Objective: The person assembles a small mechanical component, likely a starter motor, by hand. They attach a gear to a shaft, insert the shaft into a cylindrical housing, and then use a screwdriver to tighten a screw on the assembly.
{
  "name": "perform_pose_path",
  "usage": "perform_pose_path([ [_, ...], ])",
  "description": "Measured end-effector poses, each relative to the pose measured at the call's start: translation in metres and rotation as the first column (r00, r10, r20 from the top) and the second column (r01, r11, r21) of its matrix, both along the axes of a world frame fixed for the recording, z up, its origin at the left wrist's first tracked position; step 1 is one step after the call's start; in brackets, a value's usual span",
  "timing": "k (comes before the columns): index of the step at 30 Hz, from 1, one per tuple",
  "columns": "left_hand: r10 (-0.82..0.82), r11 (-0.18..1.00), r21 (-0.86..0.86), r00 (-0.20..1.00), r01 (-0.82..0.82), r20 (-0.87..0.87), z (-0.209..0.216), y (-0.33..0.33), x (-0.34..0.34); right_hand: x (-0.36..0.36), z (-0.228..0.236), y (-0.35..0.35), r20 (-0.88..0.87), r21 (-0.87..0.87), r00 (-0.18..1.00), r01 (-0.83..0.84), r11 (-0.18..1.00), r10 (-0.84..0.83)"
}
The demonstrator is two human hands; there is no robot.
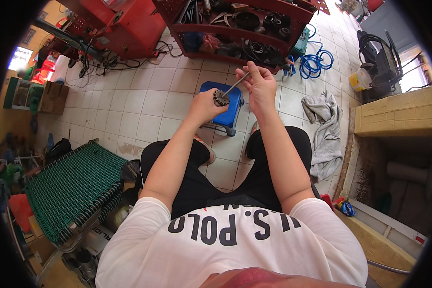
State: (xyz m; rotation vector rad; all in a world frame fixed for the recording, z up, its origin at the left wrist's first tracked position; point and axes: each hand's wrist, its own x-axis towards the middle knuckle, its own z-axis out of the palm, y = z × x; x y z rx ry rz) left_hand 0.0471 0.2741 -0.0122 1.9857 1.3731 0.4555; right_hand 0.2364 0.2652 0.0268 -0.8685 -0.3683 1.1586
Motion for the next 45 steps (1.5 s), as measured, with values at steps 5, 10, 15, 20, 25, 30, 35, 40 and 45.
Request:
perform_pose_path([
  [5,-0.009,1.000,-0.026,1.000,0.009,0.021,-0.003,0.000,-0.002,0.001,-0.002,0.001,0.034,0.027,0.999,-0.035,0.999,0.034],
  [10,-0.005,0.995,-0.099,0.994,0.016,0.107,-0.008,0.003,-0.003,0.007,0.006,0.000,0.162,0.055,0.975,-0.163,0.985,0.153],
  [15,-0.028,0.994,-0.105,0.989,0.043,0.143,0.002,-0.002,-0.003,0.033,0.027,-0.003,0.346,-0.140,0.882,-0.289,0.947,0.320],
  [20,-0.123,0.992,0.006,0.992,0.122,0.021,0.016,-0.003,-0.005,0.074,0.037,-0.012,0.622,-0.254,0.664,-0.330,0.909,0.415],
  [25,-0.119,0.993,-0.004,0.989,0.119,-0.089,0.025,0.000,-0.012,0.085,0.024,-0.010,0.630,-0.432,0.549,-0.341,0.835,0.550],
  [30,-0.190,0.981,-0.075,0.967,0.180,-0.172,0.039,0.006,-0.023,0.090,0.004,-0.004,0.679,-0.439,0.440,-0.398,0.805,0.588],
  [35,-0.301,0.954,-0.089,0.908,0.288,-0.291,0.045,0.010,-0.029,0.096,0.023,-0.011,0.596,-0.546,0.397,-0.438,0.714,0.698],
  [40,-0.309,0.951,-0.080,0.925,0.298,-0.222,0.020,0.007,-0.025,0.097,0.032,-0.016,0.555,-0.576,0.300,-0.533,0.619,0.776],
  [45,-0.358,0.931,-0.133,0.924,0.341,-0.135,0.000,0.009,-0.019,0.101,0.040,-0.021,0.658,-0.615,0.148,-0.460,0.641,0.738],
])
